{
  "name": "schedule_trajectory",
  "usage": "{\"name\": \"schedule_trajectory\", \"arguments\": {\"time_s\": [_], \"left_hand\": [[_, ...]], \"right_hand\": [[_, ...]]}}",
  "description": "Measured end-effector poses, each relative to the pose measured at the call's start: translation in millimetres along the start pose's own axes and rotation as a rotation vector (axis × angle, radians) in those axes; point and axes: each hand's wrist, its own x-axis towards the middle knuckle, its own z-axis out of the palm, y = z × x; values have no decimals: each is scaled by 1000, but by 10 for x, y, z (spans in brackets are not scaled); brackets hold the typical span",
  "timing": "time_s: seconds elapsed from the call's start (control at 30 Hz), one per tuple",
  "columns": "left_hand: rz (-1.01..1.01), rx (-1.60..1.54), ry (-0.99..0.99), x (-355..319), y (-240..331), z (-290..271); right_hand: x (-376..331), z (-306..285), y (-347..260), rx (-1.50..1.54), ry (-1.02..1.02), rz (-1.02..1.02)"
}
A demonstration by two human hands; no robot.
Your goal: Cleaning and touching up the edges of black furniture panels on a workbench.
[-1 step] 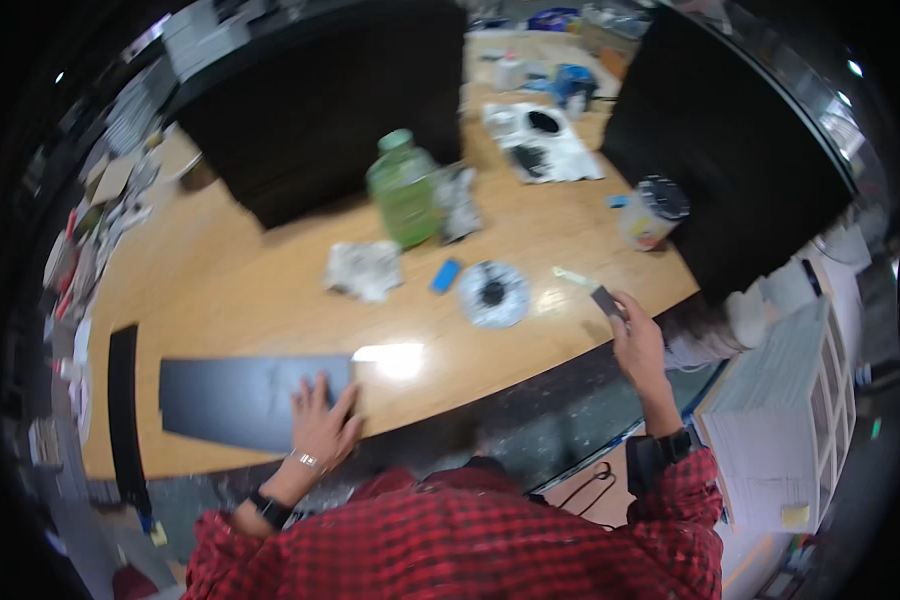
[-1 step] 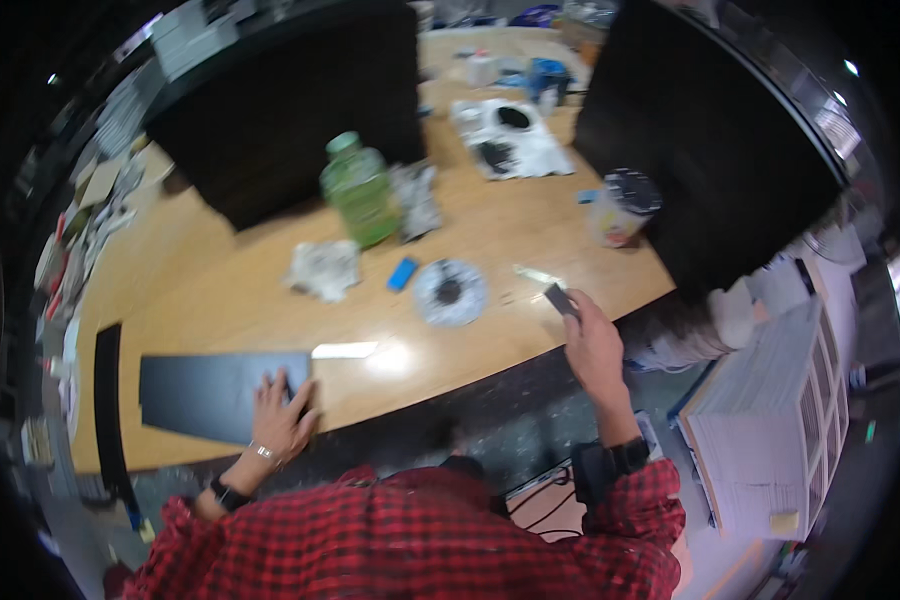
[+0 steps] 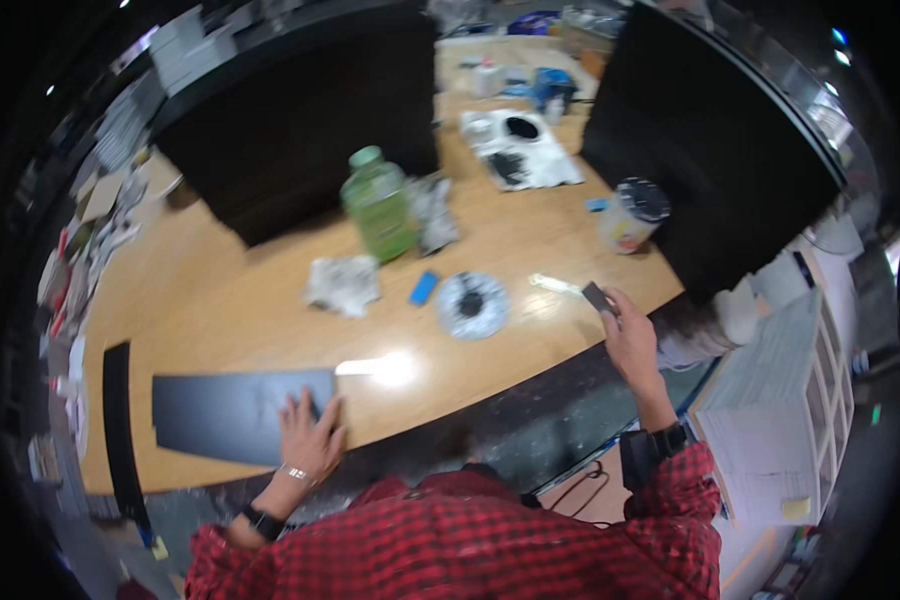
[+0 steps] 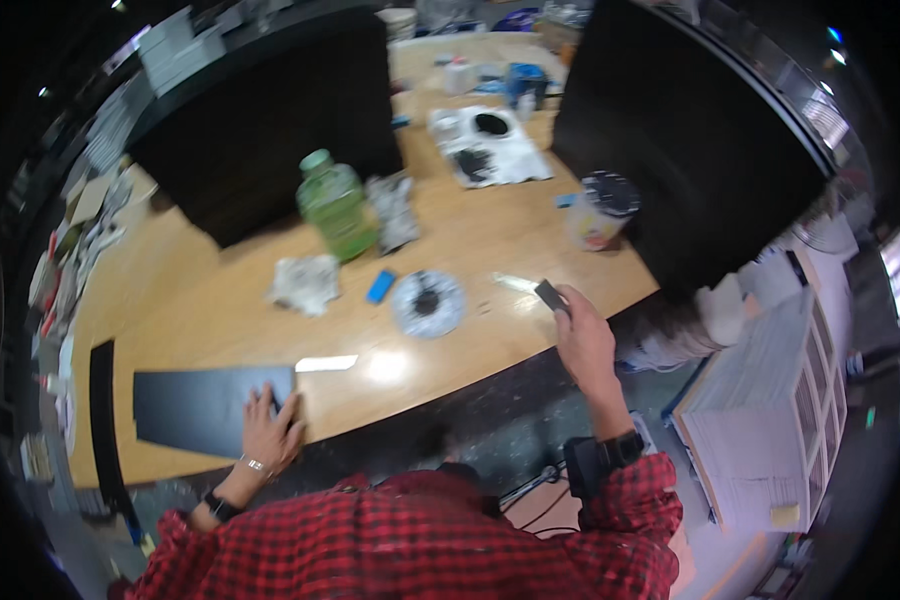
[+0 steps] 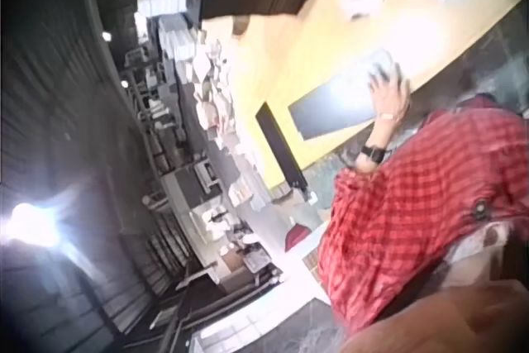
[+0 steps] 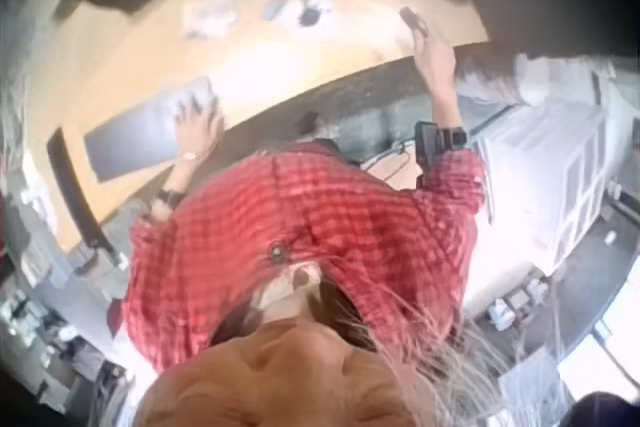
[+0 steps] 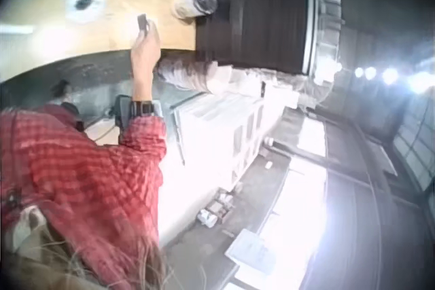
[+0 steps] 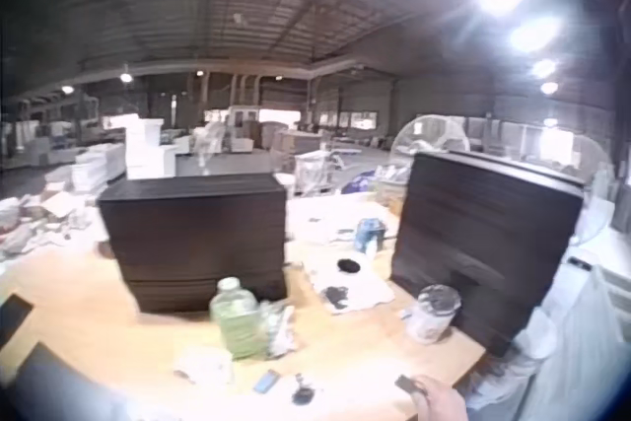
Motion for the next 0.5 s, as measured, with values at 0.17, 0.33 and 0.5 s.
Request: {"name": "schedule_trajectory", "arguments": {"time_s": [0.17, 0.33, 0.5], "left_hand": [[-11, 58, 109, -49, 105, 19], [-21, 48, 159, 1, 199, 14], [-114, 25, 173, 7, 311, 3]], "right_hand": [[717, -500, 479, -129, 75, 20], [1279, -678, 760, -165, 161, -45], [1388, -303, 380, 61, -135, -79]]}}
